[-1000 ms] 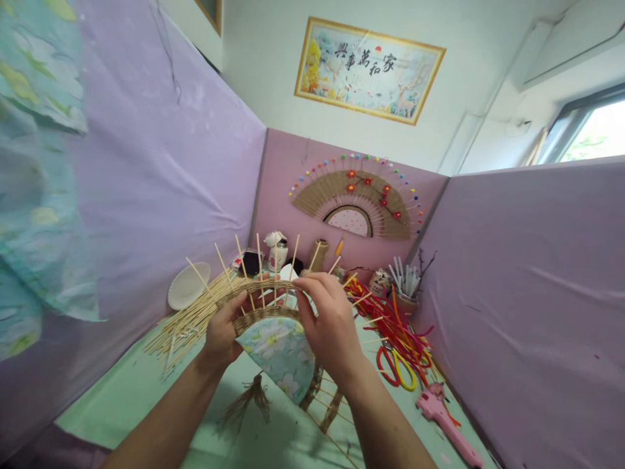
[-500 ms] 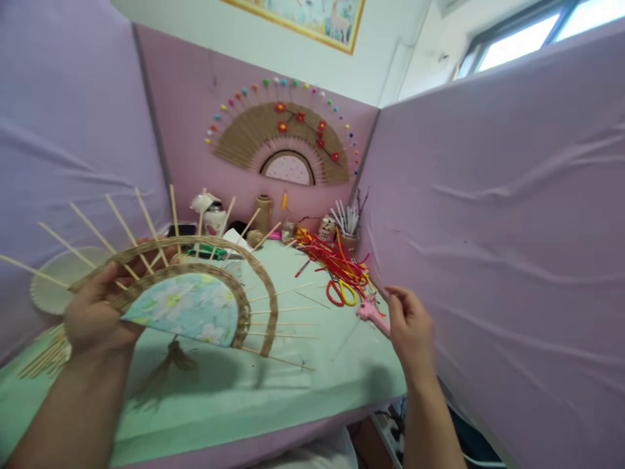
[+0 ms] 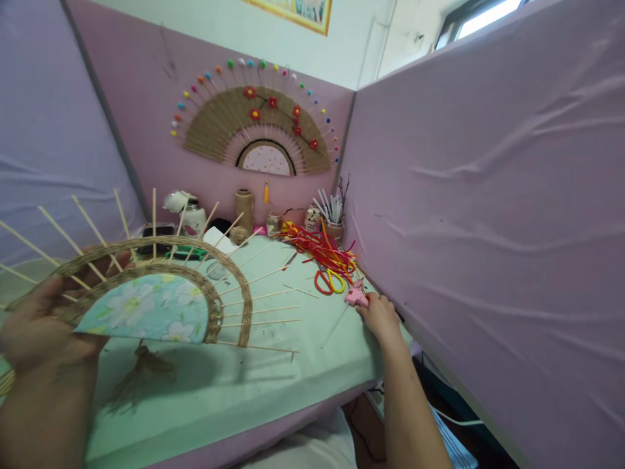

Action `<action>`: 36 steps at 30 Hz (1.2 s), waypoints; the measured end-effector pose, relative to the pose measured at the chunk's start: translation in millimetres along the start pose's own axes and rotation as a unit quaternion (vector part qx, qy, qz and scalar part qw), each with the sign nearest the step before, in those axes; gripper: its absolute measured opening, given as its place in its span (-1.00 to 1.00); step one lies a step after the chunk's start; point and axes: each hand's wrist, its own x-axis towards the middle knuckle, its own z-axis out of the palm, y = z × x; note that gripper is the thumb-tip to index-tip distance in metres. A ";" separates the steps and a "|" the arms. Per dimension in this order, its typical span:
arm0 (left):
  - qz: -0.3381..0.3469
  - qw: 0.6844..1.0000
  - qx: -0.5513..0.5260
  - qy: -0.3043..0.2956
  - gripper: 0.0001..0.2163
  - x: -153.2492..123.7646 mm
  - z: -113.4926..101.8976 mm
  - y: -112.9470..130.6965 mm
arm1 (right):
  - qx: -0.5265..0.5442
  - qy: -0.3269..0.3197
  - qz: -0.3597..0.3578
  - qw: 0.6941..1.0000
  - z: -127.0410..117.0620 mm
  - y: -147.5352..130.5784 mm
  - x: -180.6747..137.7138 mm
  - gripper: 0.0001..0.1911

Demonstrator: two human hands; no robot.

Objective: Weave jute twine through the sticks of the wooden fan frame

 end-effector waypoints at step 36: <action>-0.193 0.945 -0.151 -0.216 -0.62 -103.7 -15.5 -35.2 | 0.616 -0.158 -0.300 0.711 -78.9 -146.5 -164.6 -0.47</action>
